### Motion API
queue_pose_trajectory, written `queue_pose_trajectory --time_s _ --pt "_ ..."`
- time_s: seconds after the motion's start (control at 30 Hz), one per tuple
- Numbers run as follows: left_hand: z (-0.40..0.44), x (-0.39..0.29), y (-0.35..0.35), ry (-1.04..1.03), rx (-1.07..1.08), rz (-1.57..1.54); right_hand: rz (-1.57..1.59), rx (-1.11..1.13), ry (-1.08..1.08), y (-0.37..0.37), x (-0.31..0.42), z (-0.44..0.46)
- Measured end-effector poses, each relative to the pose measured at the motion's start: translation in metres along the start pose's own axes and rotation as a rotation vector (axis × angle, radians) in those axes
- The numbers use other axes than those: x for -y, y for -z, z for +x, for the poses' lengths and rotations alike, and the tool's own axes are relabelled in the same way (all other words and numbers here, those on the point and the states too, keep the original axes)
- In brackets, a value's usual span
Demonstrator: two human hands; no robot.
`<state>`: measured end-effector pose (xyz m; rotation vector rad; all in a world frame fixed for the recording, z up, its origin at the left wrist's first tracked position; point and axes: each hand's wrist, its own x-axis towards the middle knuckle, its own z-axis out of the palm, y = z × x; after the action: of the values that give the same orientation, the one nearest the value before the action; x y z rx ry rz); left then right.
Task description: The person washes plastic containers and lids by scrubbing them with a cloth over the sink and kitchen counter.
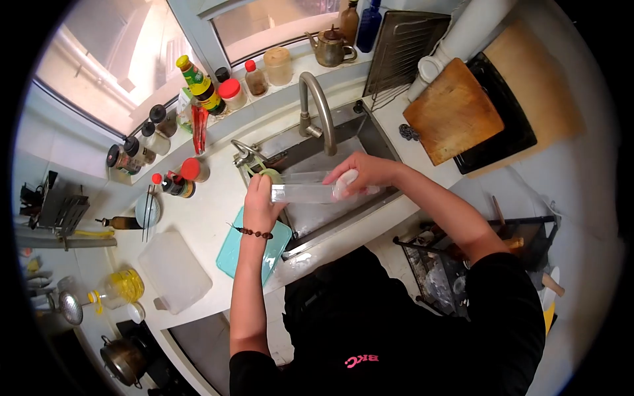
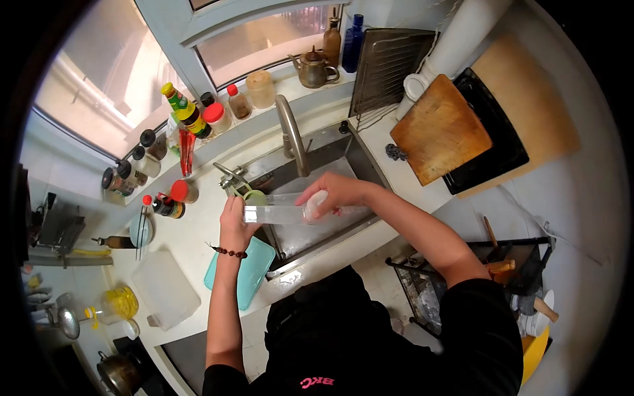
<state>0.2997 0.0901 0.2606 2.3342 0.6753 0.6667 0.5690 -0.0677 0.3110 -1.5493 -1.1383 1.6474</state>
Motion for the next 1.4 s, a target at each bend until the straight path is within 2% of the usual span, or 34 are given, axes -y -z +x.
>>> queue_pose_trajectory --time_s 0.07,0.1,0.23,0.3,0.33,0.43,0.5,0.53,0.6,0.63,0.67,0.73,0.8,0.9,0.97,1.0,1.2,1.3,1.33,1.4 --pt "-0.005 -0.002 0.005 0.000 0.008 0.045 -0.014 0.105 0.044 0.000 -0.011 0.015" --pt "-0.005 -0.008 0.011 -0.065 -0.053 0.041 -0.032 0.194 0.079 -0.001 -0.012 0.022" --pt "-0.021 -0.007 0.029 0.027 -0.043 0.124 -0.012 0.394 0.060 -0.003 0.001 0.047" --pt "-0.029 -0.008 0.041 0.049 -0.031 0.195 -0.277 0.459 0.143 -0.005 0.018 0.063" --pt "-0.034 -0.008 0.045 0.071 -0.046 0.209 -0.286 0.486 0.151 -0.009 0.031 0.065" --pt "-0.053 -0.009 0.059 0.044 -0.065 0.215 -0.416 0.467 0.253 -0.031 0.052 0.082" --pt "-0.064 -0.012 0.064 0.013 -0.075 0.224 -0.209 0.435 0.413 -0.052 0.044 0.103" --pt "-0.067 -0.015 0.066 -0.042 -0.073 0.223 -0.213 0.444 0.416 -0.065 0.046 0.109" --pt "-0.072 -0.017 0.076 -0.084 -0.095 0.237 -0.094 0.460 0.201 -0.095 0.057 0.124" --pt "-0.077 -0.013 0.082 -0.103 -0.096 0.276 -0.148 0.412 0.168 -0.109 0.055 0.135" --pt "-0.080 -0.009 0.090 -0.125 -0.094 0.313 -0.155 0.407 0.172 -0.118 0.058 0.140" --pt "-0.086 0.003 0.106 -0.182 -0.114 0.316 -0.300 0.402 0.331 -0.138 0.074 0.142" --pt "-0.098 0.026 0.122 -0.163 -0.149 0.361 -0.348 0.388 0.320 -0.142 0.083 0.139" --pt "-0.108 0.051 0.149 -0.161 -0.160 0.364 -0.401 0.303 0.271 -0.139 0.078 0.135" --pt "-0.113 0.063 0.154 -0.155 -0.148 0.311 -0.346 0.303 0.042 -0.137 0.075 0.127" --pt "-0.111 0.070 0.155 -0.148 -0.137 0.278 -0.346 0.283 0.031 -0.144 0.079 0.125" --pt "-0.100 0.067 0.127 -0.318 -0.143 0.149 -0.302 0.125 0.013 -0.208 0.112 0.134" --pt "-0.107 0.089 0.138 -0.335 -0.145 0.243 -0.453 0.134 0.185 -0.224 0.121 0.133" --pt "-0.108 0.093 0.144 -0.360 -0.113 0.319 -0.457 0.127 0.188 -0.219 0.113 0.135" --pt "-0.112 0.100 0.159 -0.312 -0.142 0.263 -0.568 0.142 0.208 -0.207 0.103 0.134"
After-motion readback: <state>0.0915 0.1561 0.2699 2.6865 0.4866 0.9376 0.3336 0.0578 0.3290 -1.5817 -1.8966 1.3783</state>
